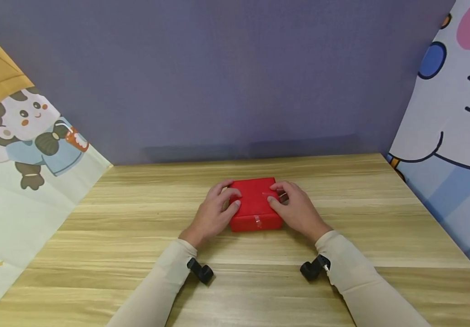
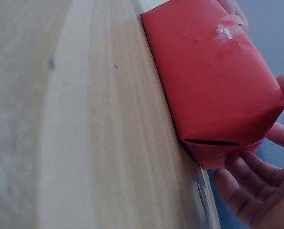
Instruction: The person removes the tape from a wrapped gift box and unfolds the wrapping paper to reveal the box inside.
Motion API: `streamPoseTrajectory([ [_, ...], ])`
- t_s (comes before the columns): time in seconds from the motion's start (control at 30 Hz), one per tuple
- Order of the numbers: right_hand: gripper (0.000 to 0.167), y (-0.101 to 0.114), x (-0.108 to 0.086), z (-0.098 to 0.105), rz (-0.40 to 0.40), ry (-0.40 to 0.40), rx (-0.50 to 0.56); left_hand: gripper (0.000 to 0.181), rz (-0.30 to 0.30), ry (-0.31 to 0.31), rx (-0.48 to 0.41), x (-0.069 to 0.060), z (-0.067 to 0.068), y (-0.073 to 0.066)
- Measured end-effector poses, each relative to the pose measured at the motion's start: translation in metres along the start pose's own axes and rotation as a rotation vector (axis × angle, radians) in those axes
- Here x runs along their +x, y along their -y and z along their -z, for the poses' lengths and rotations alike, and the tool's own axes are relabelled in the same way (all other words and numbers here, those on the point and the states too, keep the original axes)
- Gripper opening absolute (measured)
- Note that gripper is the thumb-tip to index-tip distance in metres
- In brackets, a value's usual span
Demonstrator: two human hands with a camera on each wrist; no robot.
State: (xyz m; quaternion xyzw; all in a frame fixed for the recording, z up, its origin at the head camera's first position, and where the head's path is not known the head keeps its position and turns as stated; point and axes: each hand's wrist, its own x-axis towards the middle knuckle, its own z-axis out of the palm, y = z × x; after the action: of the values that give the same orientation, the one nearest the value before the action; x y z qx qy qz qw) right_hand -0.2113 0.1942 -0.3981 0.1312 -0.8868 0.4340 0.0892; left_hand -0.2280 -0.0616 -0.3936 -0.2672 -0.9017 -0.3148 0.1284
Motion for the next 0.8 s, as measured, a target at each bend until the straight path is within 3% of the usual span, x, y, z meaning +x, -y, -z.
streamPoseTrajectory([
  [0.23,0.039,0.0001,-0.0008,-0.0009,-0.003,0.007,0.001,0.017,-0.026,0.009,0.047,0.001,0.0017,0.0017],
  [0.47,0.039,-0.0017,0.0,-0.0009,-0.005,0.007,-0.003,0.03,-0.02,0.045,0.057,0.0014,0.0024,0.0021],
  [0.8,0.039,-0.0015,-0.0001,0.0,-0.004,0.008,0.001,0.019,-0.041,0.04,0.094,0.0014,0.0026,0.0022],
])
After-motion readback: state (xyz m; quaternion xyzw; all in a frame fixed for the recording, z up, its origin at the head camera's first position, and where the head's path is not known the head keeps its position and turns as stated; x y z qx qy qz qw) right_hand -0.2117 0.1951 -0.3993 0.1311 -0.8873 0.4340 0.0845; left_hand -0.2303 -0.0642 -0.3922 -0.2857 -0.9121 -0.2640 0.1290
